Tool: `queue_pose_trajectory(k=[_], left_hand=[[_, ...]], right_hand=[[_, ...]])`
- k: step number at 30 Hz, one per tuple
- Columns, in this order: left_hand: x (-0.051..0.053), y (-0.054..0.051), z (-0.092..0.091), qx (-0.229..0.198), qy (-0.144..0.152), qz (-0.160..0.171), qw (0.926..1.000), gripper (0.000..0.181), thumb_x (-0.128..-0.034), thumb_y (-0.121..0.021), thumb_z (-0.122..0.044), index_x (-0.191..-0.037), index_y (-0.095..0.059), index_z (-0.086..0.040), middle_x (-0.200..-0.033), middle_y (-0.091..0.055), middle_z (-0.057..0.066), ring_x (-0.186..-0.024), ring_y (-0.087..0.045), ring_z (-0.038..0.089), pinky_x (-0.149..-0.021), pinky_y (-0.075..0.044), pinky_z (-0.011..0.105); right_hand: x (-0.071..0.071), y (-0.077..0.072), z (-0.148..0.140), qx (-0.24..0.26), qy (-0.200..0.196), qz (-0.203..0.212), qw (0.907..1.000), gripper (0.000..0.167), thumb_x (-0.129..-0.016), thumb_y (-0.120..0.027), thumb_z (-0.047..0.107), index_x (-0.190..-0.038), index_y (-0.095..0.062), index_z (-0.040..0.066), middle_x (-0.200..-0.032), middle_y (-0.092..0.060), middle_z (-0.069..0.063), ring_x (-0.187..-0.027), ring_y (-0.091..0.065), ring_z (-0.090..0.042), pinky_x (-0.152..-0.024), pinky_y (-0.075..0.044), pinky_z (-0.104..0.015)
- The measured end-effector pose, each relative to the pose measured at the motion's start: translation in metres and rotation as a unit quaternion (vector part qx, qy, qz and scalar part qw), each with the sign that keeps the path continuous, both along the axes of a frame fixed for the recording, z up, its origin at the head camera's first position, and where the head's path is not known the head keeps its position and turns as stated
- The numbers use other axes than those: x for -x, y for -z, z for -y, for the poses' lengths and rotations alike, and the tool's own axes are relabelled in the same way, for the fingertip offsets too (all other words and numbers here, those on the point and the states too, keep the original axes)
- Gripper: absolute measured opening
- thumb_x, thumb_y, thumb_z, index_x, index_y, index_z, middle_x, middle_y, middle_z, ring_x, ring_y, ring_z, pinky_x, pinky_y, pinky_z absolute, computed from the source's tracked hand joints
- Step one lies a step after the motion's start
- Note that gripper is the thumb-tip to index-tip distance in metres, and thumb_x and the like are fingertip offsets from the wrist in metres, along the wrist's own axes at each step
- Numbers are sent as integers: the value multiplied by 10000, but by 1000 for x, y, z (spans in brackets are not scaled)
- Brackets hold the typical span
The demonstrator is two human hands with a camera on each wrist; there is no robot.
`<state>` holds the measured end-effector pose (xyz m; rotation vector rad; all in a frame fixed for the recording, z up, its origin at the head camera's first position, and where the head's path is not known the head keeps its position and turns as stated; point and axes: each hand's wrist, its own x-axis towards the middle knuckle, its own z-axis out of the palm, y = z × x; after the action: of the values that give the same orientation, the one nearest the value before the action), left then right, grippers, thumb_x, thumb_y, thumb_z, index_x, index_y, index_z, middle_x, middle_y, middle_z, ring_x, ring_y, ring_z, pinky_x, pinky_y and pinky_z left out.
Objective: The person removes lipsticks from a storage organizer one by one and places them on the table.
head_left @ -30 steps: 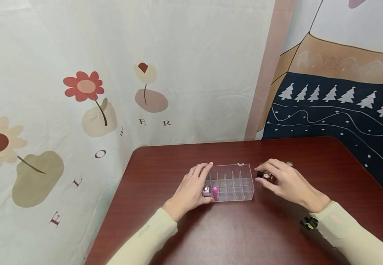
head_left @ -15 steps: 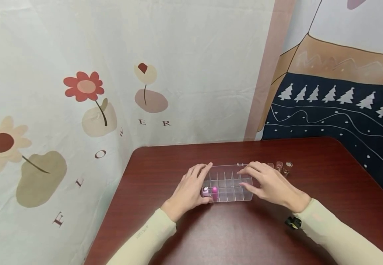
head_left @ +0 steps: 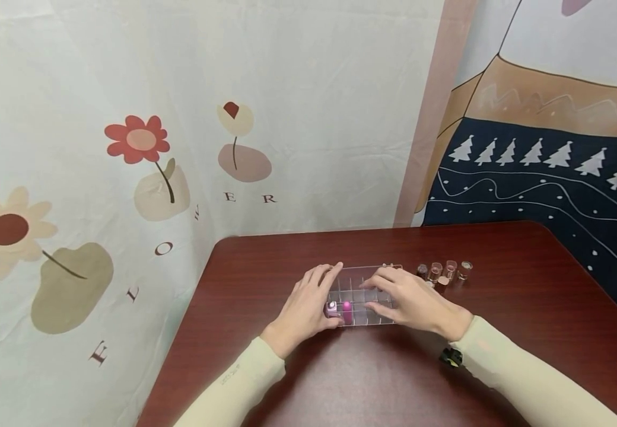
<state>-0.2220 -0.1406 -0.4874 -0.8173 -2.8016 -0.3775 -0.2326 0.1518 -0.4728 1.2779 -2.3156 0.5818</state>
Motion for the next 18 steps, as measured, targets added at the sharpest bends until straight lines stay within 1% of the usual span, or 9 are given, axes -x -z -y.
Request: queue_pose_trajectory(k=[4, 10, 18], left_hand=[[0, -1, 0, 30, -21, 47, 10000, 1322, -755, -1125, -468, -1808, -383, -169, -1694, -564, 165, -1571, -583, 422, -1194, -613, 627], [-1, -2, 0, 17, -27, 2, 10000, 1313, -751, -1125, -475, -1801, -399, -167, -1678, -579, 157, -1566, -591, 412, -1205, -609, 625], [0, -1, -1, -10, -63, 53, 10000, 1300, -763, -1122, -461, -1804, -399, -174, -1689, -575, 164, -1570, -594, 410, -1225, -595, 634]], right_hand=[[1, 3, 10, -143, 34, 192, 9997, 361, -971, -972, 276, -1268, -829, 128, -1167, -810, -8, -994, -753, -139, -872, -673, -351], [2, 8, 23, -189, -18, 495, 9986, 340, -991, -951, 256, -1269, -831, 100, -1139, -798, -31, -956, -758, -187, -864, -684, -370], [3, 12, 29, -271, -62, 617, 9977, 324, -1010, -926, 254, -1272, -825, 92, -1164, -805, -31, -997, -787, -197, -903, -700, -392]])
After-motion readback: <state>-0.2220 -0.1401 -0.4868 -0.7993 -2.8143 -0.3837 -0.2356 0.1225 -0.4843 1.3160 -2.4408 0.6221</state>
